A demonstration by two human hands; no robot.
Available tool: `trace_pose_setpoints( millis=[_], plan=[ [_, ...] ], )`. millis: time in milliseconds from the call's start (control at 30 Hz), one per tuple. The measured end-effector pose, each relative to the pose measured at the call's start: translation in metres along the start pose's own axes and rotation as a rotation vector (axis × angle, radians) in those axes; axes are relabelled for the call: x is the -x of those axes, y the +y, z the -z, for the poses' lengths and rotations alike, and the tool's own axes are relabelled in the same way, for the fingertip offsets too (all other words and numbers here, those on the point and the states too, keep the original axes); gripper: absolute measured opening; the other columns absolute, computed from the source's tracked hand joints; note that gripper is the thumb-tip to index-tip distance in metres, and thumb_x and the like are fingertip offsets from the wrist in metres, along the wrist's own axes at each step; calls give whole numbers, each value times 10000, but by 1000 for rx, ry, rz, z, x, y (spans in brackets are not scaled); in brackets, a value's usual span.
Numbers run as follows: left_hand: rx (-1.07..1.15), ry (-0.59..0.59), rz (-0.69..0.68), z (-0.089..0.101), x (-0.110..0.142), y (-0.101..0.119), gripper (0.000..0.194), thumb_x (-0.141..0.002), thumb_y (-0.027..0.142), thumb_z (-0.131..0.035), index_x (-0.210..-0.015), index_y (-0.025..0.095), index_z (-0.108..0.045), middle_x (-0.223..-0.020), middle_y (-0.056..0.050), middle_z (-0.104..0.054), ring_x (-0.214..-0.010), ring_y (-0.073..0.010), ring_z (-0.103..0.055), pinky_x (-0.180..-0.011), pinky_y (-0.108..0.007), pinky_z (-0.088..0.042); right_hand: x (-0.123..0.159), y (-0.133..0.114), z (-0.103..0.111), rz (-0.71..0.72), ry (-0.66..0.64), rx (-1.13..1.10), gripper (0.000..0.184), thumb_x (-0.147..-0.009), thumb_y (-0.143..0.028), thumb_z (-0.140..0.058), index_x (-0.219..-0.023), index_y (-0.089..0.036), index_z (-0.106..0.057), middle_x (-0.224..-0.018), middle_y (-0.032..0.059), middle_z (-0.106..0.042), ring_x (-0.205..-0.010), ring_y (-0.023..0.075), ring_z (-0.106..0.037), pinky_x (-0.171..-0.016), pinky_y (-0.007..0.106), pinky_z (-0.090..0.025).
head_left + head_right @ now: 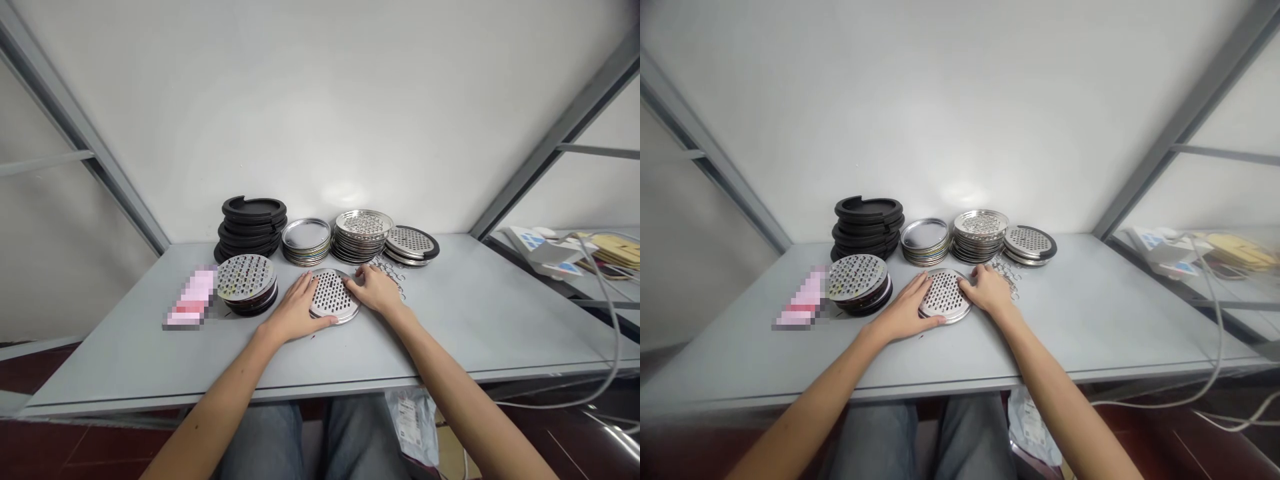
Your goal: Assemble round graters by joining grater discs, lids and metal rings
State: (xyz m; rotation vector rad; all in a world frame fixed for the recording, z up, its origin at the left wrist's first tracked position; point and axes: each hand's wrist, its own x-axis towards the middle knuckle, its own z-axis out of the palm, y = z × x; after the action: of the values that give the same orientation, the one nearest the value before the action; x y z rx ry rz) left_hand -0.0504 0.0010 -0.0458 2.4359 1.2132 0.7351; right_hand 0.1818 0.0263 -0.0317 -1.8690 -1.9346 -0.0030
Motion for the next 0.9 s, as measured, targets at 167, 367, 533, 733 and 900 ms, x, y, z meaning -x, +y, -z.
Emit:
trace_pose_setpoints(
  millis=[167, 367, 533, 733, 900],
  plan=[
    [8, -22, 19, 2, 0, 4, 810, -782, 596, -580, -1419, 158, -337, -1519, -181, -250, -1413, -341, -200, -1136, -519, -249, 1, -3, 5, 284, 114, -243, 371, -847, -426, -533, -1124, -181, -576, -1154, 127, -592, -1068, 264, -577, -896, 397, -473],
    [-21, -66, 114, 7, -1, 12, 686, -902, 551, -394, -1448, 156, -265, -1549, -154, -174, -1436, -303, -115, -1155, -506, -185, 2, -5, 4, 539, -115, -353, 710, -825, -528, -560, -1382, -120, -399, -1462, 187, -362, -1357, 302, -337, -1109, 473, -304],
    [-92, -140, 156, 10, -1, 14, 762, -891, 606, -347, -1476, 146, -182, -1561, -129, -140, -1445, -291, -55, -1167, -481, -127, 2, 0, -1, 580, -292, -349, 886, -777, -627, -564, -1442, -95, -319, -1483, 202, -330, -1373, 325, -312, -1124, 496, -279],
    [-135, -175, 165, 10, -2, 15, 775, -895, 589, -337, -1481, 112, -167, -1563, -130, -116, -1443, -298, -64, -1166, -458, -122, 1, 3, 0, 510, -434, -298, 966, -753, -692, -537, -1482, -131, -243, -1541, 143, -208, -1433, 339, -103, -1157, 513, -174],
    [-135, -171, 168, 10, -3, 14, 780, -890, 593, -340, -1482, 117, -164, -1564, -133, -111, -1441, -308, -71, -1162, -455, -129, 2, 5, -3, 488, -459, -263, 944, -764, -707, -505, -1499, -206, -189, -1560, 79, -156, -1436, 344, -20, -1158, 539, -116]
  ],
)
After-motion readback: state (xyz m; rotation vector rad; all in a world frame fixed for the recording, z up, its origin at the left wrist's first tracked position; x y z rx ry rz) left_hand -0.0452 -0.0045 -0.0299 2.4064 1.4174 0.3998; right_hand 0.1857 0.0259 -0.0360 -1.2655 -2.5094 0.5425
